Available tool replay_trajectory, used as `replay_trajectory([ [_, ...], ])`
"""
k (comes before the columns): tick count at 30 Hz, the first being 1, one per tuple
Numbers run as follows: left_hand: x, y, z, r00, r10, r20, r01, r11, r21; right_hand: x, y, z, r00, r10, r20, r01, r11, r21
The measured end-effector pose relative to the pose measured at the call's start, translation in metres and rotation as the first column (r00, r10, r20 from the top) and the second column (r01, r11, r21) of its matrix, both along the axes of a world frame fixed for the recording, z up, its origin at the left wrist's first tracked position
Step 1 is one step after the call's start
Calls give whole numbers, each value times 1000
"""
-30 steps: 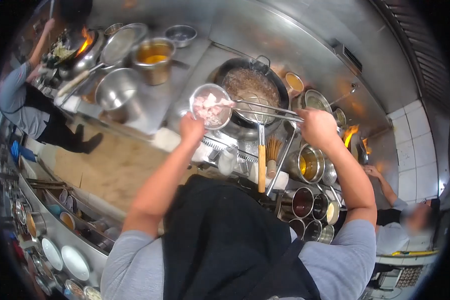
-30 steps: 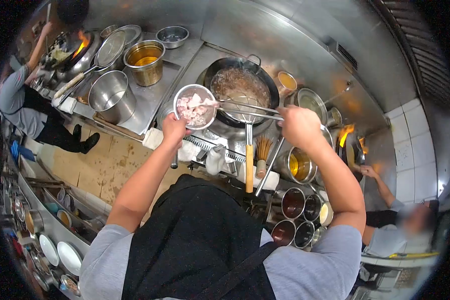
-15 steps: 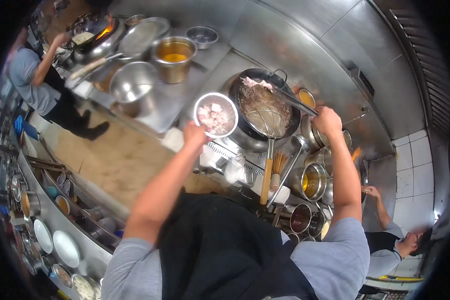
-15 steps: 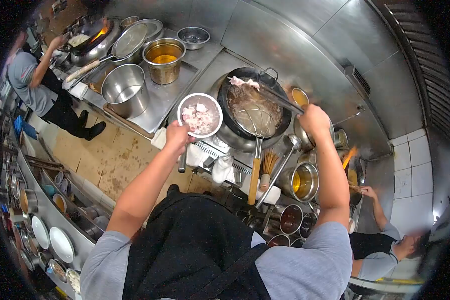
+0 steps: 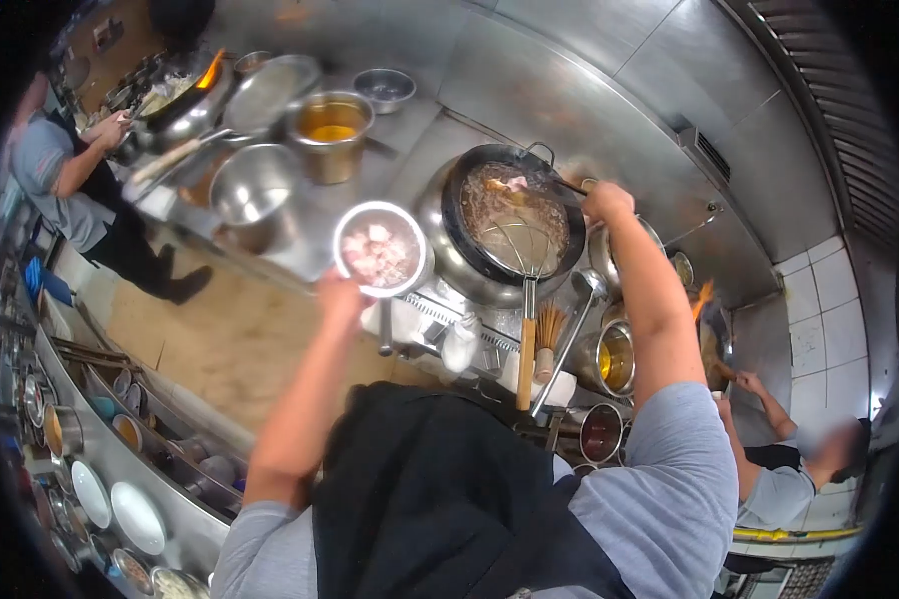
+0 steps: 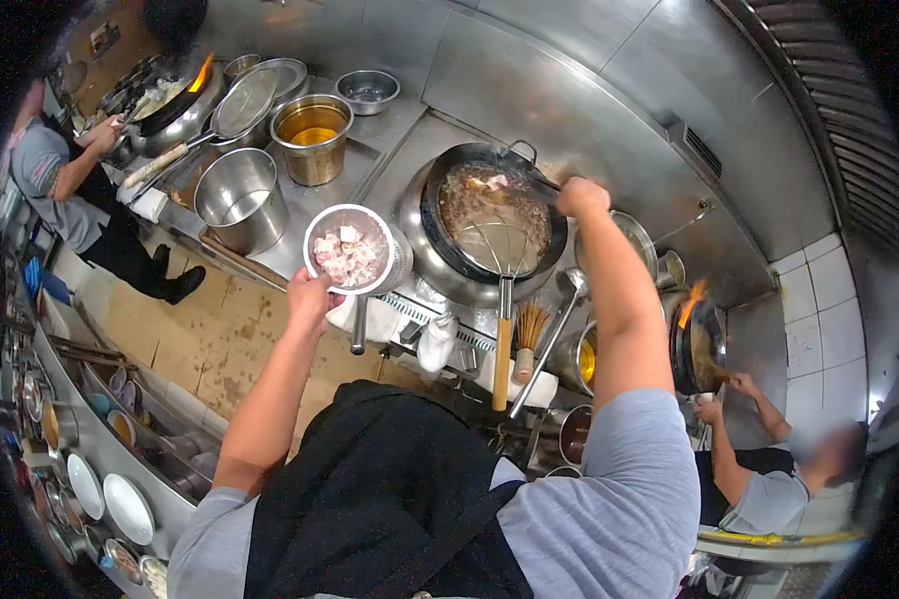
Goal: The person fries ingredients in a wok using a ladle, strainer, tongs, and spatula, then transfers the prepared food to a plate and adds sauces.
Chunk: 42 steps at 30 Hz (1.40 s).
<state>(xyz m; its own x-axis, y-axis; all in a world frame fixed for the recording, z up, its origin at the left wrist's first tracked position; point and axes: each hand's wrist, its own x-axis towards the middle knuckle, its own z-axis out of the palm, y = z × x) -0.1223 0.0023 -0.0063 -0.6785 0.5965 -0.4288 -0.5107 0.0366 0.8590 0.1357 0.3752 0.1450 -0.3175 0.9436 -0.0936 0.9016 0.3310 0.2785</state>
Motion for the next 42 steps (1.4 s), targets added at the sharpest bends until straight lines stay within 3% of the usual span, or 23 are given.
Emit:
replay_trajectory([
  [2, 0, 2, -2, 1000, 15, 1, -15, 1000, 4, 5, -9, 33, 991, -114, 70, 118, 991, -61],
  [6, 3, 20, -1, 998, -26, -55, 26, 1000, 11, 44, -3, 66, 993, -28, 115, 23, 999, 47],
  [8, 4, 32, -12, 996, -34, -87, 37, 999, 28, 56, -39, 92, 989, 145, -4, -144, 986, 80],
  [10, 11, 45, -14, 994, -20, -111, 27, 998, 55, 50, -92, 117, 983, 182, -28, -182, 983, 8],
  [11, 18, 48, -2, 993, -20, -114, 29, 997, 78, 52, -113, 122, 962, 234, -142, -248, 965, -90],
  [12, 20, 53, -3, 992, -30, -119, 40, 996, 78, 54, -132, 125, 929, 265, -260, -315, 933, -175],
  [18, 50, 77, 10, 884, -274, -378, 276, 960, -48, 41, -196, 85, 928, 363, -86, -367, 930, -30],
  [20, 54, 86, 6, 899, -267, -347, 261, 963, -65, 45, -192, 78, 936, 338, -99, -344, 938, -50],
  [22, 52, 92, 5, 982, -159, -106, 164, 985, 47, 49, -189, 87, 951, 290, -109, -300, 950, -83],
  [25, 38, 111, -48, 991, -132, -39, 132, 991, 5, 49, -169, 82, 972, 212, -101, -223, 968, -112],
  [30, 33, 105, -45, 996, -85, 39, 85, 996, 15, 32, -96, 7, 990, 123, -73, -128, 988, -81],
  [32, 33, 100, -39, 998, -62, -13, 62, 997, 45, 23, -58, -32, 995, 71, -76, -77, 994, -76],
  [34, 31, 99, -33, 997, -69, -22, 69, 997, 27, 23, -51, -36, 996, 22, -87, -28, 997, -74],
  [36, 27, 96, -27, 990, -57, -130, 50, 997, -59, 18, -71, 4, 993, 65, -98, -69, 997, -35],
  [37, 25, 97, -31, 990, -50, -131, 42, 997, -60, 11, -95, 38, 998, 57, -13, -58, 998, -28],
  [38, 22, 99, -39, 969, -57, -242, 42, 997, -69, 18, -111, 55, 975, 196, -103, -195, 981, 18],
  [40, 19, 102, -41, 933, -66, -355, 42, 996, -73, 18, -139, 88, 972, 216, -94, -224, 971, -80],
  [42, 17, 105, -31, 771, -219, -598, 94, 968, -233, 21, -155, 88, 954, 293, -62, -296, 955, -38],
])
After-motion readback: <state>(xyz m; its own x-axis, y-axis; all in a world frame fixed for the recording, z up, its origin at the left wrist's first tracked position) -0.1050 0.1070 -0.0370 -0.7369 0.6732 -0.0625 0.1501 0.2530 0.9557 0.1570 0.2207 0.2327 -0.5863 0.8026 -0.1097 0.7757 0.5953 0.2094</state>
